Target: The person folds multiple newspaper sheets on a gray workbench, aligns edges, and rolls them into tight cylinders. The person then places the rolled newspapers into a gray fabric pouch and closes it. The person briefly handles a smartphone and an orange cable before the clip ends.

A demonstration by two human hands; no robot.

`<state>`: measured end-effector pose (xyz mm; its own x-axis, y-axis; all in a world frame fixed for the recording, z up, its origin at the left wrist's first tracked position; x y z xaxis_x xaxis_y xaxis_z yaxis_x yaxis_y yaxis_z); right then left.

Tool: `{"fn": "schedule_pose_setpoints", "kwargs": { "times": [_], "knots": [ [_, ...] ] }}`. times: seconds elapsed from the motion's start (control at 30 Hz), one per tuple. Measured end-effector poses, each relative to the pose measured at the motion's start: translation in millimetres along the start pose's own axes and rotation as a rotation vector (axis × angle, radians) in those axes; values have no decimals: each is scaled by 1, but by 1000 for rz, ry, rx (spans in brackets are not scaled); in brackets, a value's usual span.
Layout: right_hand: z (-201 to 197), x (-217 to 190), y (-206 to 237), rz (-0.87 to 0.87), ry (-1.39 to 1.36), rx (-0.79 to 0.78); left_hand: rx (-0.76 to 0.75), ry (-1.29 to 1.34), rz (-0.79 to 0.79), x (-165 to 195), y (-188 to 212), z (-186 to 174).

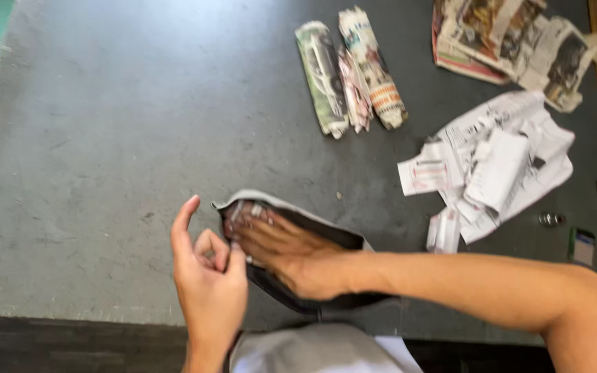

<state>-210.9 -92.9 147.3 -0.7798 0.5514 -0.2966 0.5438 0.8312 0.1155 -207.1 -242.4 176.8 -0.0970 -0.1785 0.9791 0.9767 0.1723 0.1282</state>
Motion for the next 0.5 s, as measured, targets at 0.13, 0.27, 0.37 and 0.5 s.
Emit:
{"fn": "schedule_pose_setpoints", "kwargs": {
  "times": [0.13, 0.27, 0.37, 0.5],
  "knots": [
    [25, 7, -7, 78, -55, -90, -67, -87, 105, 6, 7, -4],
    [34, 16, -15, 123, 26, -235, -117, -190, 205, 18, 6, 3],
    [8, 21, -13, 86, 9, -116, -134, -249, 290, 31, -4, 9],
    [-47, 1, 39, 49, -204, 2, -206, -667, 507, 52, 10, 9]
  ]
}}
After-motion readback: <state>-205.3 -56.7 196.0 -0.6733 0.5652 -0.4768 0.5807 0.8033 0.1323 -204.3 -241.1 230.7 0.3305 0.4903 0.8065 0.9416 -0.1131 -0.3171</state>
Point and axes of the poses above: each hand's wrist, its own y-axis away from the middle knuckle, its own z-axis out of the palm, x = y × z, the point moved 4 cm from there along -y, towards the middle knuckle, and after that the axes turned 13 degrees about y, right-handed, at the moved point
